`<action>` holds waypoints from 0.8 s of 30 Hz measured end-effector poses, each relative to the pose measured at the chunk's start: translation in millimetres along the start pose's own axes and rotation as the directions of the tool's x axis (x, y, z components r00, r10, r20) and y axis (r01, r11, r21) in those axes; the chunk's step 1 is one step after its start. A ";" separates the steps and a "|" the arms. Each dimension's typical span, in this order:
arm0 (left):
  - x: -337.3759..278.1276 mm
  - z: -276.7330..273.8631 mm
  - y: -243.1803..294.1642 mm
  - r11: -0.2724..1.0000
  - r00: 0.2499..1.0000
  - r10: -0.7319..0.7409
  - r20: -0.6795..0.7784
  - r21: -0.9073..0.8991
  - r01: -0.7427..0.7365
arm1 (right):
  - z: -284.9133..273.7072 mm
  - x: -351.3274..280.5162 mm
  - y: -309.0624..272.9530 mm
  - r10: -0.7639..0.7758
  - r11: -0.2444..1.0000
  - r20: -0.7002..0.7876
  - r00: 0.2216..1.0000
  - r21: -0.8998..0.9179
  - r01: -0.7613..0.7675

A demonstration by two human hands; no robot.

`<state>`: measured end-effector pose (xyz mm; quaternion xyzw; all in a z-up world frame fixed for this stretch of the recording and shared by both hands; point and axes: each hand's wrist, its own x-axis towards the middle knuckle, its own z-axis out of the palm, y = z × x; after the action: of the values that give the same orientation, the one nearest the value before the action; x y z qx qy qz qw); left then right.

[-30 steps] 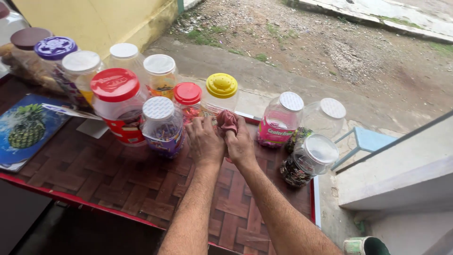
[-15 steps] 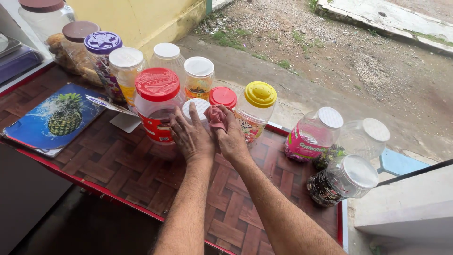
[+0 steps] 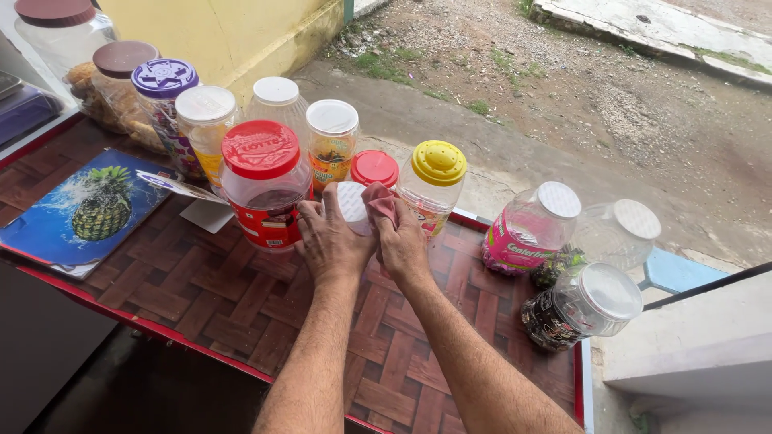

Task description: Clean the counter and product jars with a cloth.

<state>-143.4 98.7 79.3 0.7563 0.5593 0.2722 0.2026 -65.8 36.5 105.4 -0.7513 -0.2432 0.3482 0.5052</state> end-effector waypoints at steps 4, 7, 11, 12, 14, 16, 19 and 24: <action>-18.2 0.4 27.4 0.997 0.999 0.049 -0.007 -0.061 -0.049 | -24.4 27.7 45.4 -0.458 0.884 -0.186 0.869 -0.203 0.422; -32.3 8.7 47.9 0.996 0.993 0.065 0.101 -0.063 -0.059 | -47.3 14.1 37.2 -0.480 0.874 -0.325 0.815 -0.254 0.413; -52.6 33.6 61.2 0.973 0.965 0.223 0.141 -0.096 -0.210 | -76.5 -3.3 32.8 -0.637 0.768 -0.413 0.651 -0.414 0.489; -57.9 41.0 64.5 0.968 0.944 0.251 0.214 -0.080 -0.239 | -84.2 -4.3 34.9 -0.702 0.707 -0.401 0.588 -0.492 0.508; -54.9 84.2 54.7 0.911 0.912 0.410 0.033 -0.062 -0.407 | -95.6 -3.3 42.1 -0.699 0.685 -0.254 0.669 -0.508 0.523; -58.0 94.8 55.6 0.833 0.826 0.545 -0.145 -0.015 -0.552 | -105.1 -3.1 50.4 -0.669 0.667 -0.098 0.736 -0.517 0.537; -59.0 73.1 65.4 0.883 0.921 0.390 -0.007 -0.281 -0.377 | -111.7 -1.8 56.7 -0.647 0.609 0.062 0.760 -0.558 0.563; -61.6 66.7 54.6 0.815 0.968 0.169 0.184 -0.579 -0.032 | -100.1 -13.9 61.8 -0.588 0.577 0.130 0.798 -0.624 0.527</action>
<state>-74.6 23.7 49.9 0.7153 0.3839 0.3496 0.4677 3.1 -55.4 76.6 -0.7752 -0.5457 0.0343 0.3165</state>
